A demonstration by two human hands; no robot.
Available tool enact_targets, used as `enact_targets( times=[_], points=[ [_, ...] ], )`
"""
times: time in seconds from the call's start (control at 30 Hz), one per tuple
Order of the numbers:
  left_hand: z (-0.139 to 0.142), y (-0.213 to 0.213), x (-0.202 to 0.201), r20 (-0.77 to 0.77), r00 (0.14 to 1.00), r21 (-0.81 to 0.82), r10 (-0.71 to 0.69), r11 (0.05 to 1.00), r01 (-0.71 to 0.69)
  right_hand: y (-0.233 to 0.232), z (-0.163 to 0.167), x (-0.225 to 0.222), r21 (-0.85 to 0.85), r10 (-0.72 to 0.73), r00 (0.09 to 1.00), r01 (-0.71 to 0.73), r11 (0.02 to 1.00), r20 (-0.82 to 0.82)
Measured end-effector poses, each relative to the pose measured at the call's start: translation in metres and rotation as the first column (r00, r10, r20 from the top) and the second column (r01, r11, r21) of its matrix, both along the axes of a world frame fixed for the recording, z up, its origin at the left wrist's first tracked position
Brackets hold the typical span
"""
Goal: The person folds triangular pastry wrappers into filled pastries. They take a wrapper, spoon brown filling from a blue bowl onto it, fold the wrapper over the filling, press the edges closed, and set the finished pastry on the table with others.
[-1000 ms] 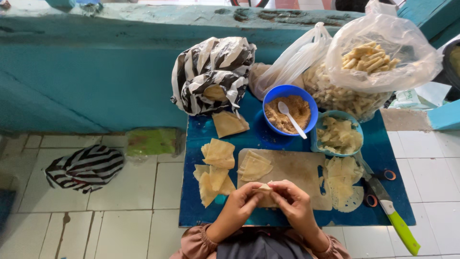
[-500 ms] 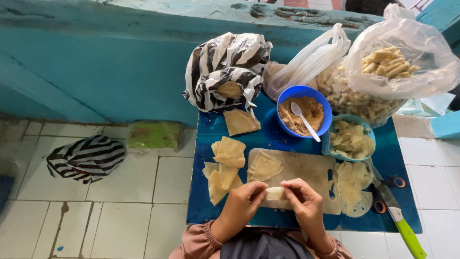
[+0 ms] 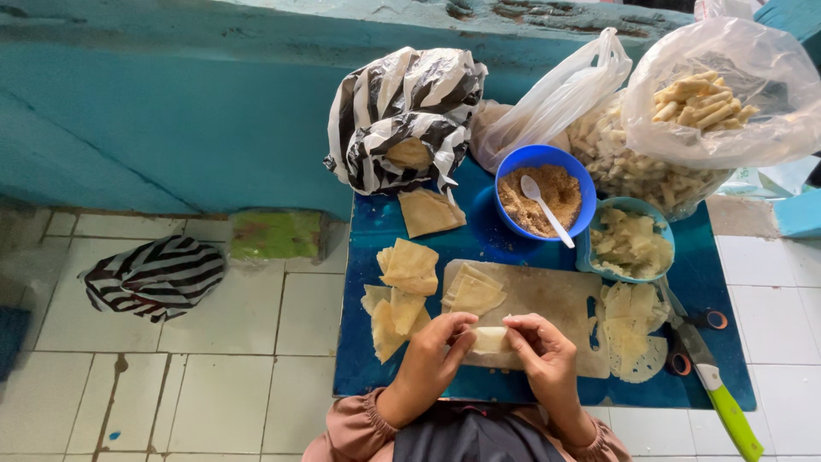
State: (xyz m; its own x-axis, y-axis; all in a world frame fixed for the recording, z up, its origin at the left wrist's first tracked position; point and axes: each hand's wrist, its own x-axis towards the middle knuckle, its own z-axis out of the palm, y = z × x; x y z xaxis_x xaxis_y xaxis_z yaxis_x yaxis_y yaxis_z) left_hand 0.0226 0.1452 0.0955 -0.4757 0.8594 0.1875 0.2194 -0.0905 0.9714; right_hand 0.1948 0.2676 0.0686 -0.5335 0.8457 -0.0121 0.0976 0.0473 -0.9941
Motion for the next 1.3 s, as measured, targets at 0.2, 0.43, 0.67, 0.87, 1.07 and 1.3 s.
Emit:
enact_targets(
  times=[0.2, 0.43, 0.67, 0.87, 1.07, 1.3],
  points=[
    [-0.015, 0.001, 0.005, 0.091, 0.995, -0.044, -0.028, 0.999, 0.032, -0.002, -0.001, 0.002, -0.068, 0.003, 1.0, -0.002, 0.998, 0.02],
    [-0.018, 0.0, 0.008, -0.001, 1.0, 0.033, -0.027, 0.999, 0.027, -0.007, -0.003, 0.004, -0.022, -0.005, 1.0, 0.005, 1.0, 0.028],
    [-0.01, 0.0, 0.007, -0.011, 1.0, 0.064, -0.018, 0.998, 0.019, -0.004, -0.007, 0.006, -0.02, 0.001, 1.0, -0.001, 1.0, 0.003],
    [-0.004, 0.001, 0.006, -0.083, 0.997, 0.081, 0.002, 0.997, 0.005, -0.003, -0.01, 0.007, -0.025, 0.007, 1.0, -0.007, 1.0, 0.001],
    [-0.001, 0.003, 0.006, -0.183, 0.982, 0.077, 0.057, 0.996, -0.043, -0.001, -0.015, 0.007, -0.012, -0.004, 1.0, 0.005, 1.0, 0.024],
    [-0.015, 0.001, 0.009, -0.23, 0.971, 0.062, 0.057, 0.997, -0.044, -0.011, 0.036, -0.01, 0.209, 0.005, 0.985, -0.042, 0.977, 0.175]
  ],
)
